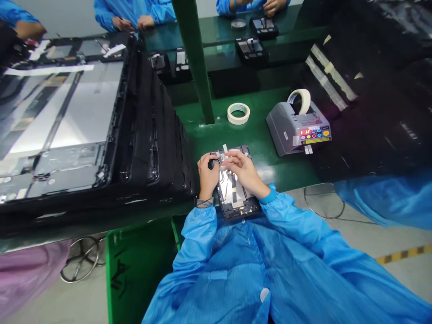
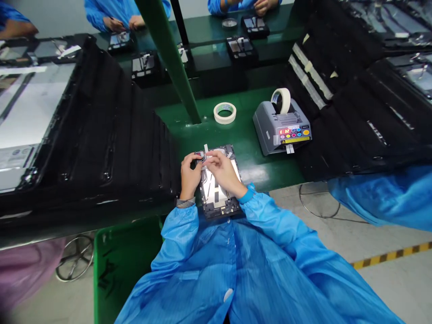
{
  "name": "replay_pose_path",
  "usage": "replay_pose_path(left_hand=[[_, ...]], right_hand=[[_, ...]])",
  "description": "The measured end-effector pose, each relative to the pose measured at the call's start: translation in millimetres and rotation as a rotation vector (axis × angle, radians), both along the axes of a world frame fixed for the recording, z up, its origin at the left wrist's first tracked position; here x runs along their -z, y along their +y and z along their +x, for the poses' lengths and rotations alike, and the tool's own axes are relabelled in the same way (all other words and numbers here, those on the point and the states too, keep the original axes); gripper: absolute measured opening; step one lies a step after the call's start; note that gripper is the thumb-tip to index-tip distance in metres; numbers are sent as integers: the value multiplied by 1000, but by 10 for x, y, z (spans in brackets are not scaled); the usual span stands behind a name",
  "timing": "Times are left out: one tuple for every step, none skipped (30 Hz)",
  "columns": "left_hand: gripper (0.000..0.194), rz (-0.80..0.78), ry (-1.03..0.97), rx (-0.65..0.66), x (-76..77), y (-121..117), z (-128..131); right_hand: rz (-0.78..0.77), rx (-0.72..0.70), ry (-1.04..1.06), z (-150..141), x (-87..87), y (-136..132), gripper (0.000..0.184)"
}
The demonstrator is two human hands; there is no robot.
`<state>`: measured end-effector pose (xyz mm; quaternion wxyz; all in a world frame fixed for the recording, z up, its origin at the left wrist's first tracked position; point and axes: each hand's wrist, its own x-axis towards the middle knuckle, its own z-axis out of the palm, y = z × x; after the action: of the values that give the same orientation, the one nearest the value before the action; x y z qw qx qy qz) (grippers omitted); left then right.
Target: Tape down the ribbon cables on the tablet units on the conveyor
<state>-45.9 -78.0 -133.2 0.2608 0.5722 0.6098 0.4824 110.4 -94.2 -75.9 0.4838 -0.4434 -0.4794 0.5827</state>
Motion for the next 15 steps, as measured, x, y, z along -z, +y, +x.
replay_pose_path(left_hand=[[23, 2, 10, -1, -5, -6, 3], [22, 3, 14, -2, -8, -10, 6], [22, 2, 15, -3, -9, -14, 8], [21, 1, 16, -5, -9, -16, 10], [20, 0, 15, -8, -6, -18, 12], [19, -1, 13, -13, -4, -19, 14], [18, -2, 12, -18, -1, -19, 15], [18, -3, 10, -20, 2, -19, 16], [18, -2, 9, -21, 5, -19, 16], [17, -2, 7, -22, 7, -18, 16], [17, -2, 4, -23, 8, -17, 16], [17, -2, 0, -26, 9, -15, 15], [17, -2, -7, -30, 9, -13, 14], [17, -2, -14, -35, 8, -11, 12], [17, -3, -20, -40, 7, -8, 10]], right_hand=[[87, 35, -83, 21, 33, -9, 34], [176, 58, -176, 48, 62, -5, 33], [254, 67, -270, 78, 85, 10, 33], [318, 62, -355, 110, 101, 32, 34], [369, 46, -430, 139, 110, 60, 36], [411, 27, -495, 162, 114, 93, 38], [445, 7, -551, 178, 114, 132, 39], [469, -15, -593, 184, 114, 176, 40], [486, -39, -623, 181, 115, 225, 41], [496, -62, -644, 169, 119, 280, 41], [502, -87, -658, 151, 126, 339, 41], [506, -114, -666, 129, 136, 400, 41], [507, -142, -672, 104, 149, 460, 40], [508, -170, -678, 79, 163, 516, 40], [510, -196, -687, 56, 179, 566, 40]])
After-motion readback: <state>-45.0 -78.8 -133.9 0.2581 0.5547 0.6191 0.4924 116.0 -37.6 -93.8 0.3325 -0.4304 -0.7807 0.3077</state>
